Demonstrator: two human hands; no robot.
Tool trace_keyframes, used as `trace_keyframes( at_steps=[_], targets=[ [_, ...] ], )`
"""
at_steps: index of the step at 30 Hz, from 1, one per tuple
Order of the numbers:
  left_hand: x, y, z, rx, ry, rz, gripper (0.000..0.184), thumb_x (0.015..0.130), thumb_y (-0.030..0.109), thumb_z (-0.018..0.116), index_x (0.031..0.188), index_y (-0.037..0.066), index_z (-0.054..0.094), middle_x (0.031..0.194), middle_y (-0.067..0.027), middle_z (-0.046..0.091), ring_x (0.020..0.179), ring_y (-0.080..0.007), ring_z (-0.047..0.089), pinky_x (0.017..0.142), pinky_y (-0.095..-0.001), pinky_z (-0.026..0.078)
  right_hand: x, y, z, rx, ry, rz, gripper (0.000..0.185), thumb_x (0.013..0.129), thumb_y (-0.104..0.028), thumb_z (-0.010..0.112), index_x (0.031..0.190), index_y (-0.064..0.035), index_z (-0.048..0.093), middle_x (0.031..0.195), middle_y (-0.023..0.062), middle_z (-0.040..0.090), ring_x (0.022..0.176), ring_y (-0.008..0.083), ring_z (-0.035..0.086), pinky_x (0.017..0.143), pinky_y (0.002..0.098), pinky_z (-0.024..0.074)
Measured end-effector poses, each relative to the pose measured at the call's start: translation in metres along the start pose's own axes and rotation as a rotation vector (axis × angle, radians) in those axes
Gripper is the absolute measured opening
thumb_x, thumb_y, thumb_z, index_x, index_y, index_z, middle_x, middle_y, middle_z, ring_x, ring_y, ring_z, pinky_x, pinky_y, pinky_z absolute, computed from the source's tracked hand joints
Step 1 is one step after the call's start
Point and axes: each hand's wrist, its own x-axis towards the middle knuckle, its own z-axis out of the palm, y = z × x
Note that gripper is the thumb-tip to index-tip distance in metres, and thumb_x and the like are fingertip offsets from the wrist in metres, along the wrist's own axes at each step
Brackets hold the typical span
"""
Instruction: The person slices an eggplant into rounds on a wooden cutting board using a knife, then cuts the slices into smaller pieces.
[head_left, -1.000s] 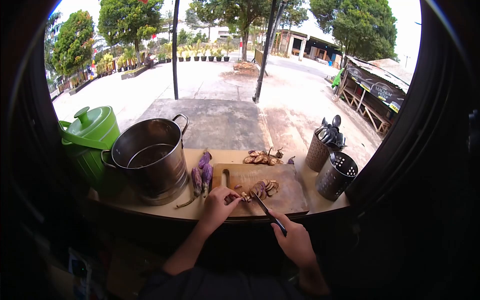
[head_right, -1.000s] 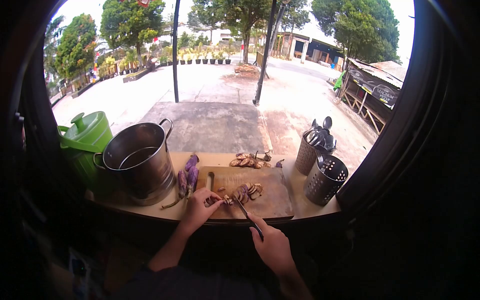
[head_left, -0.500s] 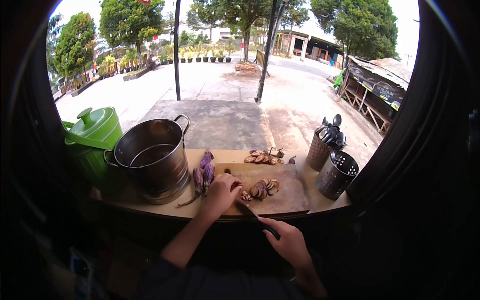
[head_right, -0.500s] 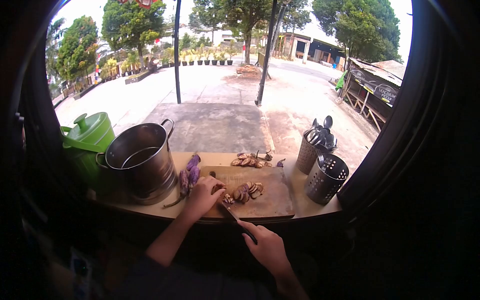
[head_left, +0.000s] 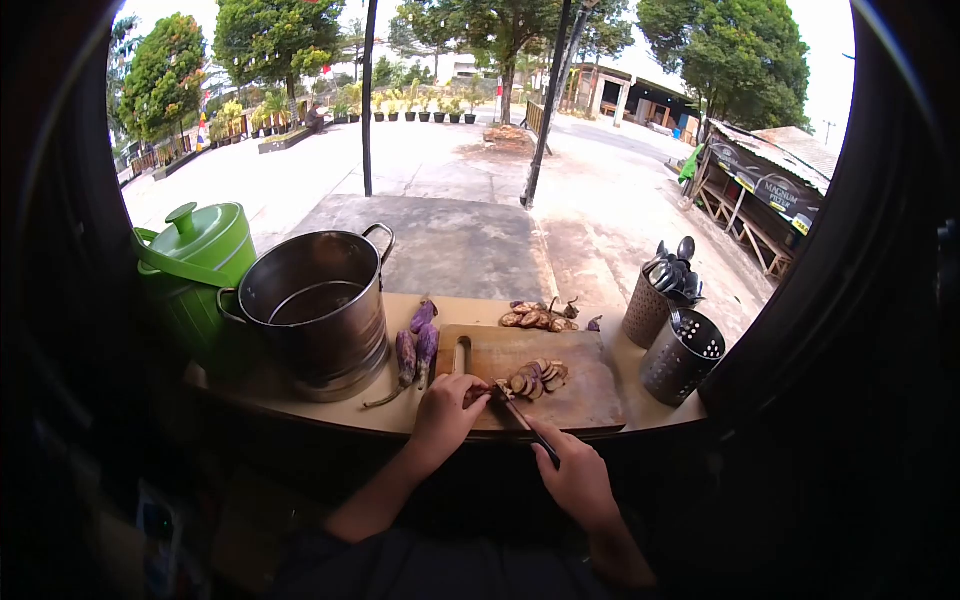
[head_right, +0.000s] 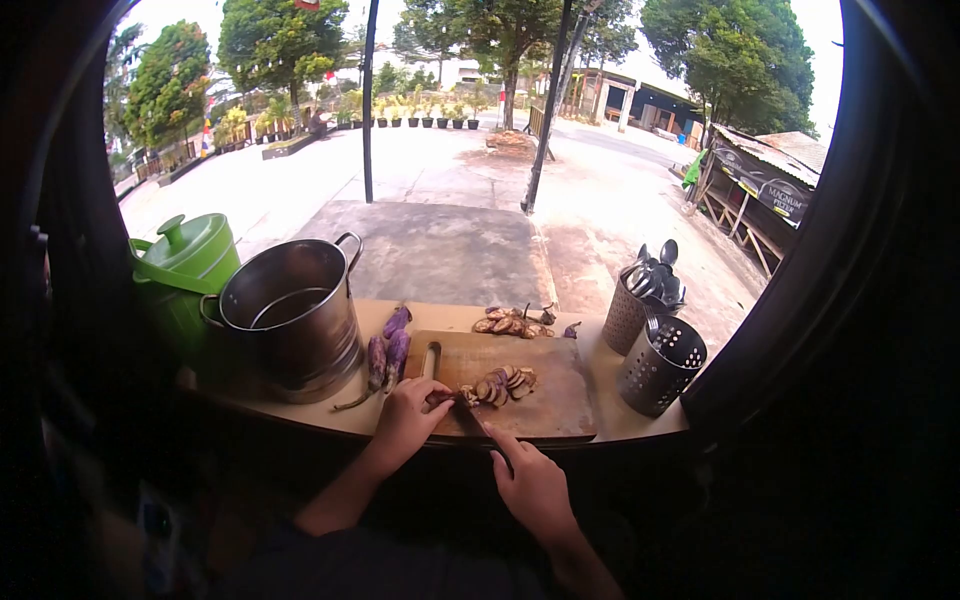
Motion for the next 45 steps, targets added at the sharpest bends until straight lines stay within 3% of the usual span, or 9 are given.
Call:
trace_keyframes(
  at_steps=[8, 10, 13, 20, 31, 34, 41, 45],
  targets=[
    [-0.008, -0.003, 0.009, -0.014, 0.1, 0.002, 0.011, 0.078, 0.005, 0.077, 0.087, 0.003, 0.07, 0.088, -0.0118, 0.067, 0.089, -0.0318, 0.064, 0.08, -0.0414, 0.051, -0.015, -0.001, 0.014, 0.11, 0.037, 0.028, 0.038, 0.093, -0.01, 0.065, 0.131, -0.0121, 0.064, 0.109, 0.0206, 0.071, 0.099, 0.038, 0.069, 0.083, 0.0414, 0.0557],
    [-0.009, -0.005, 0.01, -0.033, 0.103, -0.001, 0.01, 0.078, 0.004, 0.077, 0.086, 0.003, 0.07, 0.087, -0.0114, 0.067, 0.089, -0.0317, 0.064, 0.079, -0.0414, 0.051, -0.017, 0.006, 0.02, 0.077, 0.08, -0.049, 0.04, 0.096, -0.018, 0.064, 0.136, -0.0222, 0.06, 0.088, 0.0142, 0.067, 0.079, 0.0343, 0.068, 0.068, 0.044, 0.055],
    [-0.009, -0.009, 0.011, -0.047, 0.114, 0.015, 0.01, 0.078, 0.004, 0.077, 0.085, 0.003, 0.07, 0.087, -0.0108, 0.066, 0.088, -0.0316, 0.064, 0.078, -0.0414, 0.051, -0.017, 0.004, 0.019, 0.093, 0.086, -0.046, 0.04, 0.095, -0.017, 0.064, 0.135, -0.0219, 0.061, 0.084, 0.0139, 0.066, 0.076, 0.0343, 0.067, 0.067, 0.0435, 0.0545],
    [-0.009, -0.012, 0.01, -0.054, 0.122, 0.029, 0.011, 0.078, 0.005, 0.077, 0.082, 0.002, 0.067, 0.087, -0.0105, 0.065, 0.087, -0.0317, 0.064, 0.077, -0.041, 0.051, -0.014, 0.006, 0.027, 0.117, 0.137, -0.108, 0.04, 0.095, -0.016, 0.064, 0.135, -0.0213, 0.061, 0.084, 0.0143, 0.065, 0.074, 0.0346, 0.067, 0.065, 0.0441, 0.0541],
    [-0.005, -0.013, 0.008, -0.082, 0.072, 0.021, 0.013, 0.077, 0.006, 0.076, 0.08, 0.002, 0.064, 0.087, -0.0103, 0.063, 0.088, -0.0317, 0.063, 0.077, -0.0409, 0.051, 0.004, -0.014, 0.021, -0.101, -0.026, -0.024, 0.042, 0.098, -0.018, 0.06, 0.14, -0.0201, 0.057, 0.083, 0.0141, 0.062, 0.067, 0.0354, 0.066, 0.061, 0.0451, 0.0546],
    [-0.004, -0.012, 0.007, -0.083, 0.068, 0.018, 0.013, 0.077, 0.006, 0.076, 0.08, 0.002, 0.064, 0.087, -0.0102, 0.063, 0.088, -0.0316, 0.063, 0.077, -0.0409, 0.051, 0.013, -0.019, 0.022, -0.082, -0.046, 0.004, 0.038, 0.097, -0.016, 0.061, 0.135, -0.0172, 0.06, 0.089, 0.0164, 0.068, 0.077, 0.038, 0.067, 0.068, 0.0471, 0.0532],
    [-0.006, -0.012, 0.005, -0.077, 0.064, 0.039, 0.014, 0.079, 0.005, 0.076, 0.082, 0.0, 0.063, 0.086, -0.0113, 0.062, 0.083, -0.0289, 0.062, 0.074, -0.0372, 0.05, 0.036, -0.019, 0.03, -0.071, -0.119, 0.046, 0.037, 0.098, -0.015, 0.061, 0.135, -0.016, 0.059, 0.089, 0.0194, 0.069, 0.082, 0.0404, 0.067, 0.072, 0.0491, 0.0529],
    [-0.008, -0.013, 0.006, -0.082, 0.092, 0.034, 0.014, 0.078, 0.006, 0.076, 0.081, 0.002, 0.064, 0.085, -0.0119, 0.062, 0.086, -0.0319, 0.063, 0.076, -0.0419, 0.05, 0.033, -0.007, 0.026, 0.103, -0.084, 0.055, 0.034, 0.098, -0.014, 0.062, 0.132, -0.0122, 0.061, 0.104, 0.022, 0.07, 0.096, 0.0418, 0.066, 0.08, 0.0464, 0.0534]
  ],
)
